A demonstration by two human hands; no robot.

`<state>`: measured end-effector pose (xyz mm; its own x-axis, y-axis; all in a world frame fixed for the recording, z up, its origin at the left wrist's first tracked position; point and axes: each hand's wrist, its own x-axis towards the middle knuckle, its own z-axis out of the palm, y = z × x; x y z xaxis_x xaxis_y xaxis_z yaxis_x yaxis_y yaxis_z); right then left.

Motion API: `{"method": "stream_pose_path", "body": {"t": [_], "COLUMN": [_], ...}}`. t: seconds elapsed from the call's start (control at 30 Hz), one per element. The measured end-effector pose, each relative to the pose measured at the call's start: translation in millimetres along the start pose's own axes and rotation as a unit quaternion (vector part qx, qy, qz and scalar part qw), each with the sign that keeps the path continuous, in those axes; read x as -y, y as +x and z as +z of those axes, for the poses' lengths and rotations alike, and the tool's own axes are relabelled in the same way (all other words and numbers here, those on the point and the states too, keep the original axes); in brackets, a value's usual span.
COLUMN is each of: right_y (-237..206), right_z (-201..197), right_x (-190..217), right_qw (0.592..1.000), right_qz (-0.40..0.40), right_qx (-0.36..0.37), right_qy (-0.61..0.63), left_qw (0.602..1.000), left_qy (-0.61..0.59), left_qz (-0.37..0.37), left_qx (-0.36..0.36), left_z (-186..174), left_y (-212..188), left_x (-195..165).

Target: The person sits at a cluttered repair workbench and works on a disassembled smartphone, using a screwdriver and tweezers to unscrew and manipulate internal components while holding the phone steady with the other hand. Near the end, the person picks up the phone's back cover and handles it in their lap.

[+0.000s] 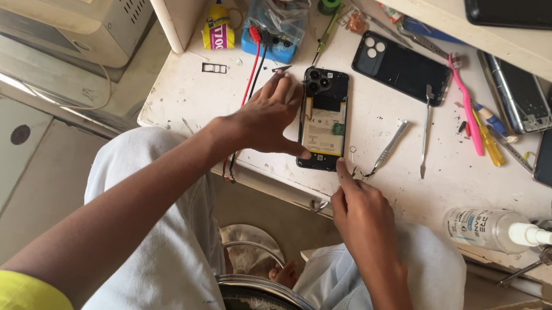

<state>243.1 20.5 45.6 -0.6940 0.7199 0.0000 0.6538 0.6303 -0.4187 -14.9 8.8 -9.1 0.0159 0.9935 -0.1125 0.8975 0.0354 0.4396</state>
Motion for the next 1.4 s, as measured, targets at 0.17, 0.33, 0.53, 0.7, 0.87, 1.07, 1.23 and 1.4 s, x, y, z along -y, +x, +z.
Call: {"method": "stream_pose_path", "body": {"t": [0.17,0.33,0.53,0.7,0.87,1.07,1.23,1.4], "right_y": [0.0,-0.8,0.8,1.4,1.3,5.0,6.7,7.1], "right_z": [4.4,10.3,20.7,26.8,28.6,25.9,26.4,28.2], "right_x": [-0.9,-4.9,-13.1,-19.0,-19.2,-18.5,-17.3,-18.5], "right_qw": [1.0,0.998,0.997,0.998,0.999,0.999,0.999,1.0], "right_qz": [0.003,0.01,-0.014,-0.021,-0.018,0.003,-0.025,-0.002], "right_qx": [0.027,0.052,0.057,0.04,-0.004,-0.032,-0.027,-0.019], "right_qy": [-0.014,-0.038,-0.05,-0.043,-0.028,0.023,0.002,0.023], "left_qw": [0.999,0.994,0.975,0.971,0.957,0.951,0.952,0.949], "left_qy": [0.016,0.039,0.112,0.141,0.129,0.113,0.123,0.146], "left_qz": [-0.036,-0.068,-0.122,-0.133,-0.16,-0.149,-0.124,-0.121], "left_qx": [0.034,0.082,0.149,0.14,0.206,0.245,0.253,0.253], "left_z": [-0.8,-7.3,-4.0,-1.2,-9.3,-13.8,-15.6,-16.2], "left_y": [2.3,6.8,17.4,14.4,24.2,22.6,21.0,19.6], "left_x": [-12.0,-22.1,-43.9,-52.4,-55.1,-43.0,-33.0,-30.0]}}
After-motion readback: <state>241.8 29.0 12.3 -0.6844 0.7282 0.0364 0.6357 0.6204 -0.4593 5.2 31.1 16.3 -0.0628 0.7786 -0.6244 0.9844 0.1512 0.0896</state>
